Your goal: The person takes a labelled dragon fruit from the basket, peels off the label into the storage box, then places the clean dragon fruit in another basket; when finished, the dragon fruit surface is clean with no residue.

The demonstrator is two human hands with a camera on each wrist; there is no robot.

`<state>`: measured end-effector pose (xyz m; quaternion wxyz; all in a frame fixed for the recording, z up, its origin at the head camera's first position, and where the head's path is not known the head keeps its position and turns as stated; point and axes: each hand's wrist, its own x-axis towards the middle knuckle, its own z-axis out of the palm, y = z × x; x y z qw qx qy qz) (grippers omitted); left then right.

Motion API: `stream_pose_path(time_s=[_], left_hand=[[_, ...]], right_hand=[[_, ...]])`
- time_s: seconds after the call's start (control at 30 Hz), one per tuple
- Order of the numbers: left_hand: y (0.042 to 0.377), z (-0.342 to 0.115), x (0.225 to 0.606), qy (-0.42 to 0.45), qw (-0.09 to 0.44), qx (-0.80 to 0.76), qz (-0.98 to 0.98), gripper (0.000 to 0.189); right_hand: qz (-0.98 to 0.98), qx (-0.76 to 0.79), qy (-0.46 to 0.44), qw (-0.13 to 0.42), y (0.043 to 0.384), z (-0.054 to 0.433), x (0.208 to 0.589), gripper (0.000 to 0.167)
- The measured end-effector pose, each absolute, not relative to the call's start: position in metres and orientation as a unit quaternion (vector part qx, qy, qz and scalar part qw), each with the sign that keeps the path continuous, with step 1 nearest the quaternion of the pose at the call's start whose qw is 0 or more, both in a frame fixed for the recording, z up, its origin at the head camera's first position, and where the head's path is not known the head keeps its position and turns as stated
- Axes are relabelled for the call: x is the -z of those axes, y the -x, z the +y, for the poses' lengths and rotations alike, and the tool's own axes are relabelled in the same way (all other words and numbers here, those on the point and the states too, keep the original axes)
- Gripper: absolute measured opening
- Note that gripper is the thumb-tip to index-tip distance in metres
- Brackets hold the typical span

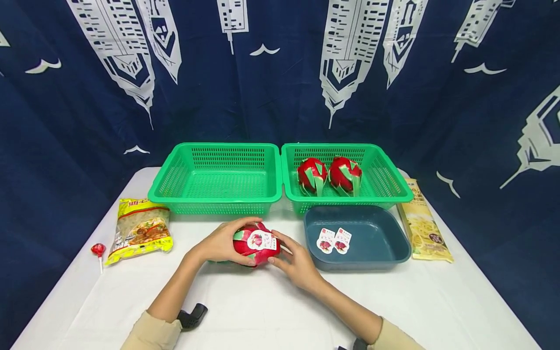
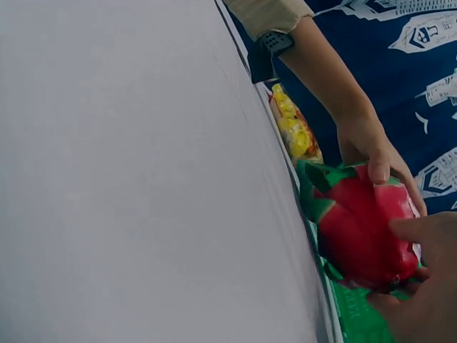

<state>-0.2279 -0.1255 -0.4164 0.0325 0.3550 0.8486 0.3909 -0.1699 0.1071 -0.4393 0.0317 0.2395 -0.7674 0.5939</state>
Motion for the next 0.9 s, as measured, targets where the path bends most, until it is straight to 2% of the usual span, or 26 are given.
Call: stream_pose_path(time_s=[0.17,0.23,0.3,0.37,0.53,0.6,0.9], left_hand=[[0.228,-0.122,0.419,-0.348,-0.068,-0.329,0.875,0.093],[0.229,-0.121,0.421,-0.344,-0.085,-0.312,0.882,0.093],[0.229,-0.120,0.423,-0.342,-0.092,-0.298,0.886,0.094],[0.229,-0.120,0.424,-0.343,-0.095,-0.290,0.888,0.094],[0.230,-0.119,0.426,-0.350,-0.101,-0.283,0.887,0.093],[0.229,-0.119,0.427,-0.353,-0.102,-0.281,0.887,0.093],[0.230,-0.120,0.426,-0.345,-0.094,-0.282,0.890,0.094]], right_hand=[[-0.743,-0.628,-0.202,0.116,0.166,0.099,0.421,0.059],[-0.741,-0.625,-0.192,0.154,0.162,0.095,0.412,0.053],[-0.742,-0.626,-0.169,0.169,0.160,0.092,0.406,0.048],[-0.744,-0.634,-0.140,0.159,0.160,0.089,0.403,0.043],[-0.681,-0.728,-0.052,0.064,0.167,0.082,0.412,0.036],[-0.646,-0.762,-0.014,0.041,0.172,0.080,0.424,0.036],[-0.582,-0.811,0.038,0.051,0.184,0.073,0.446,0.032]])
